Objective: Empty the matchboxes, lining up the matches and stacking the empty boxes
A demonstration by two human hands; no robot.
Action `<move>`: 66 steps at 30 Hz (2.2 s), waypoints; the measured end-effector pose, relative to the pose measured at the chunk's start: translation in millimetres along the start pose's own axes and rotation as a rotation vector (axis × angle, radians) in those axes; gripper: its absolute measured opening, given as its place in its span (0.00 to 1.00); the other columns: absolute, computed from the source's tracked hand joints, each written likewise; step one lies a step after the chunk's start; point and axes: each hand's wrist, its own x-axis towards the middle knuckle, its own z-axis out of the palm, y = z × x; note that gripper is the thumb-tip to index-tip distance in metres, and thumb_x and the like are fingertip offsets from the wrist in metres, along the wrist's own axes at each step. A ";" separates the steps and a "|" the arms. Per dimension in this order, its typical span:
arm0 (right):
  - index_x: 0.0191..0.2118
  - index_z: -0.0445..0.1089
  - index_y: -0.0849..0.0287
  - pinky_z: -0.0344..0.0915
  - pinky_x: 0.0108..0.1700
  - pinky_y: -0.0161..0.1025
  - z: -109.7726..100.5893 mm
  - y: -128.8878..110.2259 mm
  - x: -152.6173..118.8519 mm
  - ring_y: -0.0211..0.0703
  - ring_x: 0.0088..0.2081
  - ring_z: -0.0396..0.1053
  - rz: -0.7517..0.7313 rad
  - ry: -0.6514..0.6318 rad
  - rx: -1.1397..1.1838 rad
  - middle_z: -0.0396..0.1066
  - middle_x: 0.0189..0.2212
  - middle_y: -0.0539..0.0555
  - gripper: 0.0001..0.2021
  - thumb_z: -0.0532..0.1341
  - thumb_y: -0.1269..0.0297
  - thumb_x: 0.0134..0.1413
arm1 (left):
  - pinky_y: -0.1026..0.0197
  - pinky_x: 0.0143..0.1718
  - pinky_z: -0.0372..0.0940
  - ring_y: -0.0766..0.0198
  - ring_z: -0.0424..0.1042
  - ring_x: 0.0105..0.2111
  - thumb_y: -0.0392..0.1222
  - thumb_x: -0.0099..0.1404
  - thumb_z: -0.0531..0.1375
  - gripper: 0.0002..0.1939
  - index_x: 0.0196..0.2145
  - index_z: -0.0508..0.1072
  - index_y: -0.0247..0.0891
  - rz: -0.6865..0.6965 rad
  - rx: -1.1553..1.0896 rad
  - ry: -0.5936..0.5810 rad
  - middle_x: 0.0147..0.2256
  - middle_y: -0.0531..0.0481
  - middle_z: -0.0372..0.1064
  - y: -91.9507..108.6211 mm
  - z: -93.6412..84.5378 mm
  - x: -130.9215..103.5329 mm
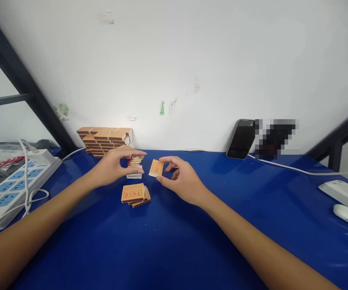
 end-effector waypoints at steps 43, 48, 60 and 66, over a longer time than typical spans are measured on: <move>0.46 0.71 0.59 0.73 0.29 0.35 14.7 -20.8 -4.0 0.44 0.39 0.74 -0.015 0.141 0.465 0.78 0.45 0.59 0.25 0.75 0.48 0.50 | 0.57 0.42 0.70 0.57 0.78 0.41 0.51 0.56 0.73 0.20 0.45 0.83 0.41 -0.120 -0.166 0.080 0.43 0.47 0.81 26.7 8.1 -1.8; 0.47 0.73 0.58 0.74 0.32 0.37 16.9 -18.6 -7.0 0.45 0.41 0.75 0.043 0.065 0.456 0.78 0.46 0.59 0.23 0.73 0.48 0.53 | 0.57 0.45 0.69 0.58 0.77 0.43 0.46 0.57 0.74 0.18 0.45 0.83 0.42 -0.057 -0.141 0.112 0.43 0.49 0.80 29.6 9.7 -1.0; 0.37 0.75 0.60 0.66 0.24 0.36 10.5 -22.1 -5.2 0.36 0.22 0.66 0.224 0.172 0.445 0.75 0.28 0.53 0.25 0.74 0.42 0.46 | 0.53 0.49 0.69 0.55 0.75 0.45 0.53 0.58 0.74 0.21 0.47 0.83 0.44 0.031 -0.007 0.134 0.43 0.47 0.80 17.7 5.2 -1.1; 0.34 0.75 0.59 0.62 0.24 0.35 -5.9 -15.4 -0.6 0.39 0.27 0.67 0.262 0.299 0.381 0.72 0.28 0.53 0.20 0.73 0.46 0.48 | 0.55 0.42 0.69 0.56 0.76 0.40 0.57 0.58 0.73 0.21 0.44 0.84 0.42 -0.095 0.004 -0.007 0.41 0.46 0.81 3.0 -20.1 1.9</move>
